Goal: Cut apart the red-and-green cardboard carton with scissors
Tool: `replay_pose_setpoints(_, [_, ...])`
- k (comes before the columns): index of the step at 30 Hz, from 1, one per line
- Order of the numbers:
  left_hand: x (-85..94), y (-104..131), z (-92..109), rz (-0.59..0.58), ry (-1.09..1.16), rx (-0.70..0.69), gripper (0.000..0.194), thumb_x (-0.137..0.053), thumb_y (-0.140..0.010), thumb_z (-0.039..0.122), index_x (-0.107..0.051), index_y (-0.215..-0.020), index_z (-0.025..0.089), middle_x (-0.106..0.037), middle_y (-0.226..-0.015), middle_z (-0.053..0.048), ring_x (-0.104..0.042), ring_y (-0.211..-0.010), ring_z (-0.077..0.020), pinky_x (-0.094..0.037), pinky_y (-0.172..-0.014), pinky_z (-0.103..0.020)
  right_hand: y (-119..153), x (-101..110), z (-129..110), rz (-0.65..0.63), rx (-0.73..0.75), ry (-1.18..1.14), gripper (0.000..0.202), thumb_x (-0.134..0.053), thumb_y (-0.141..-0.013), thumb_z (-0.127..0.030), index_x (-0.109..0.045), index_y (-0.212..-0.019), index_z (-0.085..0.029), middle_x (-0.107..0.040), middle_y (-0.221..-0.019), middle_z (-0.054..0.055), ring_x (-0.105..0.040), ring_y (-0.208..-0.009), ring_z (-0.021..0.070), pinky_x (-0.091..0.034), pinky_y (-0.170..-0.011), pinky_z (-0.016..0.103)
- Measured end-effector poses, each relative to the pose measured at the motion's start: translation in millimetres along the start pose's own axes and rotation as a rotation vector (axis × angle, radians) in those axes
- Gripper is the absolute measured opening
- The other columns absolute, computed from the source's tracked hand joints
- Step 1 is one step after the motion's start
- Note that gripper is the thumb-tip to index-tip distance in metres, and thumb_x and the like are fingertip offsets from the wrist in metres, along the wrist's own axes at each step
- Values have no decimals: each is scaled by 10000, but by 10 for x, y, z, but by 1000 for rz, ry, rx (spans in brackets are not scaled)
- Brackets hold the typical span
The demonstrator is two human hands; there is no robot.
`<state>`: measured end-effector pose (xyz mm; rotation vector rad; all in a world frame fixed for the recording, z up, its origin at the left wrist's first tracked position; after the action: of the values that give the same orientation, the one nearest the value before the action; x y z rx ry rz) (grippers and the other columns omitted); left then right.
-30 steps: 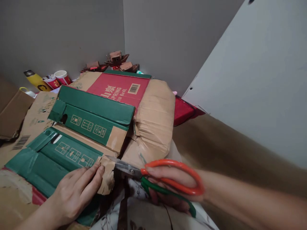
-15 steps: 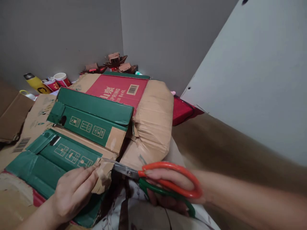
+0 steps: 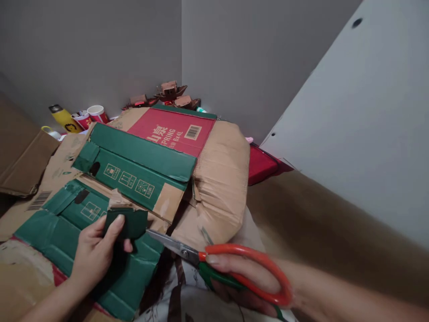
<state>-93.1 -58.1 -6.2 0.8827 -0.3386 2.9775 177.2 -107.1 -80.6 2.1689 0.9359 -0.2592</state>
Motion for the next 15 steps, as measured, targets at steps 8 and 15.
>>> replay_pose_setpoints(8, [-22, 101, 192, -23, -222, -563, 172, -484, -911, 129, -623, -816, 162, -643, -599, -11, -580, -503, -100, -436, -504, -202, 26, -143, -224, -67, -136, -57, 657, -429, -836, -704, -640, -716, -94, -393, -460, -21, -351, -367, 51, -248, -323, 137])
replay_pose_setpoints(15, [-126, 349, 171, -108, -432, -1054, 271, -372, -909, 85, -623, -1007, 48, -686, -710, -136, -635, -612, -181, -464, -540, -286, 60, -282, -333, 51, -229, -37, 578, -534, -737, -706, -574, -686, -133, -365, -426, -54, -258, -328, 28, -184, -287, 119])
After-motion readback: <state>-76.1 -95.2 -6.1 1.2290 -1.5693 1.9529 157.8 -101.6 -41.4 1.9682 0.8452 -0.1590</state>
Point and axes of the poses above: each hand's wrist, its own y-axis away from the middle knuckle, its own x-axis out of the back of the hand, z = x × y, the point moved 4 cm from there along -y, towards the middle knuckle
